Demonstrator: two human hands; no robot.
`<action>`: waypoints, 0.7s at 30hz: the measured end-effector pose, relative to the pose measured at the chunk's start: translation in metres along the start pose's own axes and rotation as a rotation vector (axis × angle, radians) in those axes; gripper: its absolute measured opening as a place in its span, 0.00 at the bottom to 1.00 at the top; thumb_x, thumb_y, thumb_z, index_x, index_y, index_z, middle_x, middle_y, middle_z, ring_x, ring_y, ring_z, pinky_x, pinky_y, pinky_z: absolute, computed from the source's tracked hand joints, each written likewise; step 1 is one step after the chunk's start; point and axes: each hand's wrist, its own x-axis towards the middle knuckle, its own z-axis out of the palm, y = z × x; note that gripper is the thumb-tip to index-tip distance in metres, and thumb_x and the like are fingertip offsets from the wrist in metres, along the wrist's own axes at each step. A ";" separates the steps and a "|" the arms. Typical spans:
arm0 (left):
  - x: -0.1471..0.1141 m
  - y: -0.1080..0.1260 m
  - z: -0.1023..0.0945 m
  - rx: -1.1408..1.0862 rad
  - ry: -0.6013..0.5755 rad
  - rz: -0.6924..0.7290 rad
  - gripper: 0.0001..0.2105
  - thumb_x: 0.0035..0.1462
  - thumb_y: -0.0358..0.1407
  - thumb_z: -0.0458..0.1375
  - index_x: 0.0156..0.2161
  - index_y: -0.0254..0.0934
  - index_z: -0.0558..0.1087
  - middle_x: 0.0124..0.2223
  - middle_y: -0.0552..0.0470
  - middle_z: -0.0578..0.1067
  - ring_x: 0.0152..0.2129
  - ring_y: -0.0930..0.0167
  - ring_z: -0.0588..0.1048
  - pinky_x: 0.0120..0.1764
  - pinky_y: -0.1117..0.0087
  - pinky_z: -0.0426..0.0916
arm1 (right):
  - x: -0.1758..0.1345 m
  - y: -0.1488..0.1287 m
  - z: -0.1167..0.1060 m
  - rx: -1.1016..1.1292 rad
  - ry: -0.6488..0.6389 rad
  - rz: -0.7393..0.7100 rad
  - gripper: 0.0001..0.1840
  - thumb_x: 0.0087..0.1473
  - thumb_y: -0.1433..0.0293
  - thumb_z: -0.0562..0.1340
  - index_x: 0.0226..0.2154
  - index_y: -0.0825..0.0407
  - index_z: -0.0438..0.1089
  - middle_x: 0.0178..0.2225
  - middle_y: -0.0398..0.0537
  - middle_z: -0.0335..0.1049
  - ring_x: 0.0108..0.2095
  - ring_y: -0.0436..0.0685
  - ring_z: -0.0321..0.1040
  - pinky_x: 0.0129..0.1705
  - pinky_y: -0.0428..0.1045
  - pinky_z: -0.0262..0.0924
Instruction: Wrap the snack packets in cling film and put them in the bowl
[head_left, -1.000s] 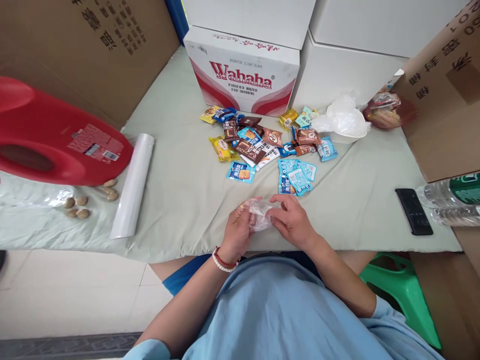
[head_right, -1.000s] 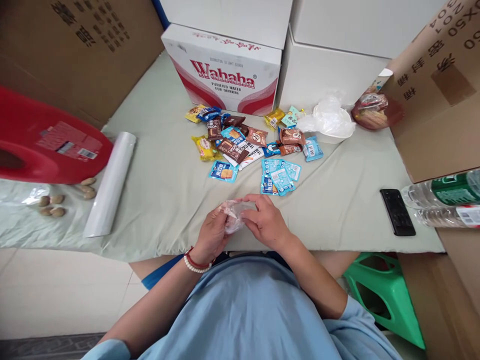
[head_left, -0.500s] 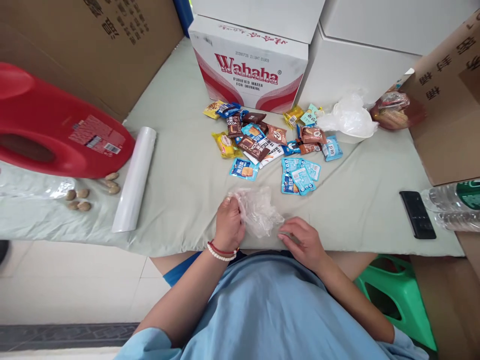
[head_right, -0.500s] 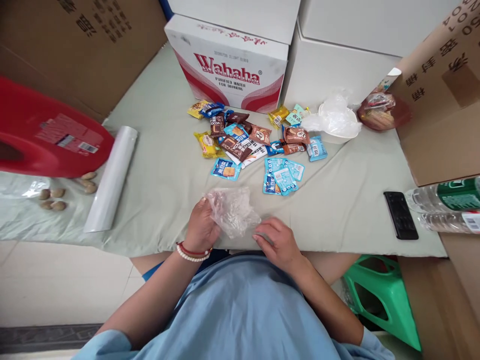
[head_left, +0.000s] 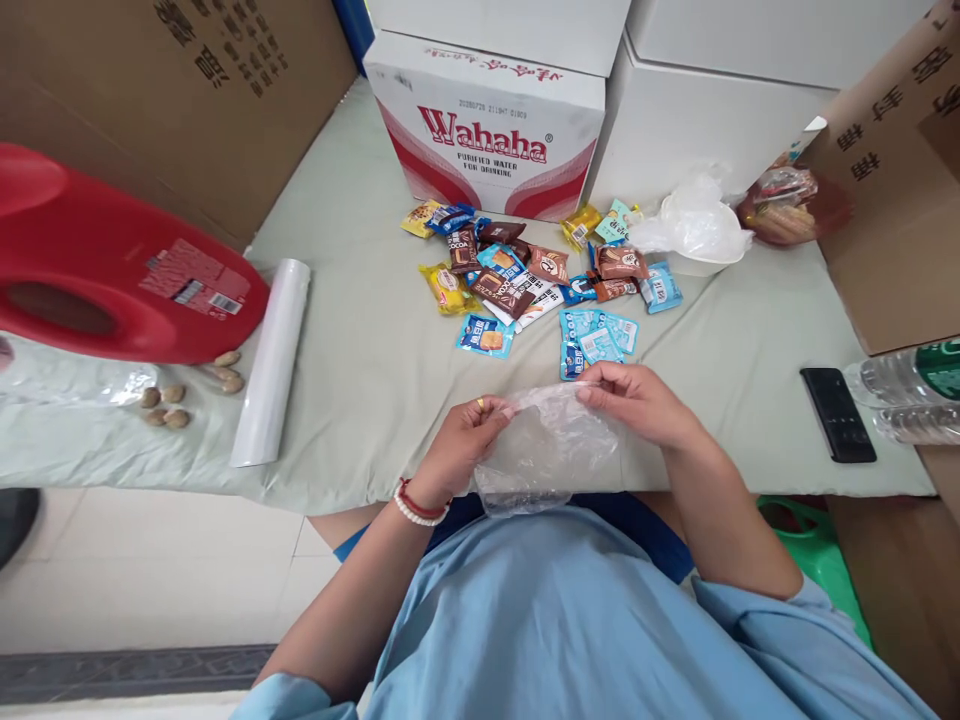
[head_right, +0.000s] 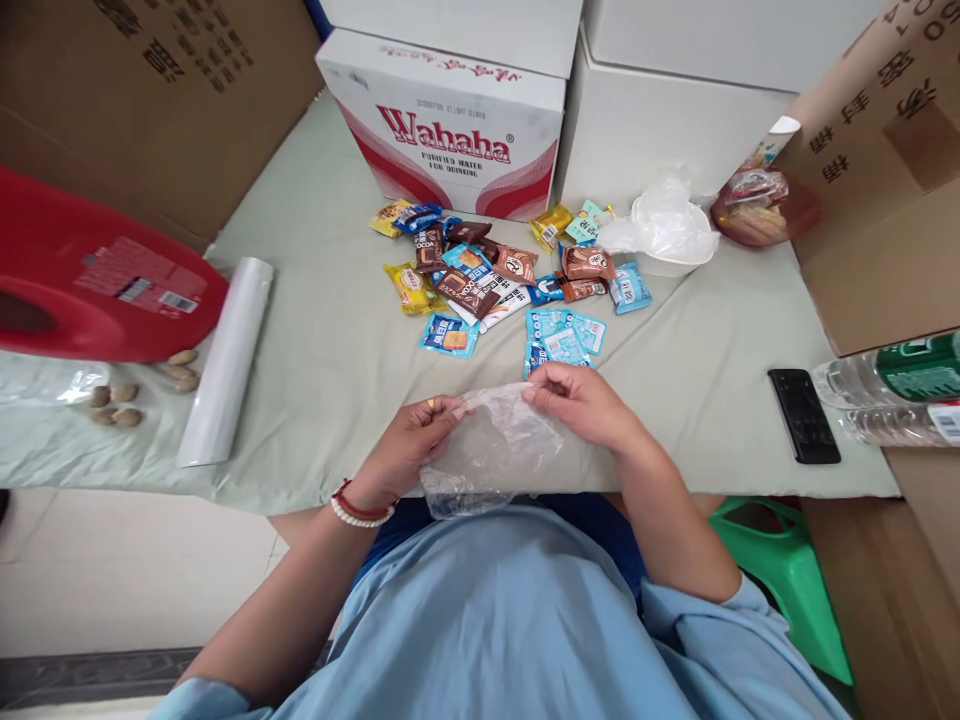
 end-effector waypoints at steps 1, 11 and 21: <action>-0.003 0.002 -0.004 0.046 -0.091 -0.016 0.24 0.52 0.57 0.68 0.38 0.35 0.79 0.21 0.63 0.57 0.16 0.79 0.51 0.20 0.75 0.44 | 0.005 -0.004 -0.011 0.031 -0.041 0.047 0.21 0.57 0.50 0.69 0.32 0.51 0.75 0.28 0.43 0.71 0.28 0.52 0.66 0.32 0.48 0.61; -0.015 -0.001 0.003 0.306 -0.058 0.041 0.35 0.66 0.64 0.45 0.51 0.37 0.81 0.19 0.59 0.57 0.17 0.71 0.56 0.22 0.69 0.54 | 0.019 0.010 -0.003 -0.101 0.420 0.012 0.33 0.57 0.38 0.63 0.46 0.50 0.73 0.39 0.50 0.75 0.38 0.58 0.72 0.35 0.51 0.69; -0.010 -0.002 -0.002 0.523 0.186 0.215 0.34 0.71 0.61 0.40 0.33 0.38 0.78 0.19 0.55 0.63 0.21 0.68 0.66 0.29 0.66 0.61 | 0.001 0.020 0.038 -0.431 0.351 -0.115 0.12 0.61 0.64 0.65 0.47 0.47 0.77 0.44 0.51 0.75 0.41 0.60 0.73 0.46 0.56 0.71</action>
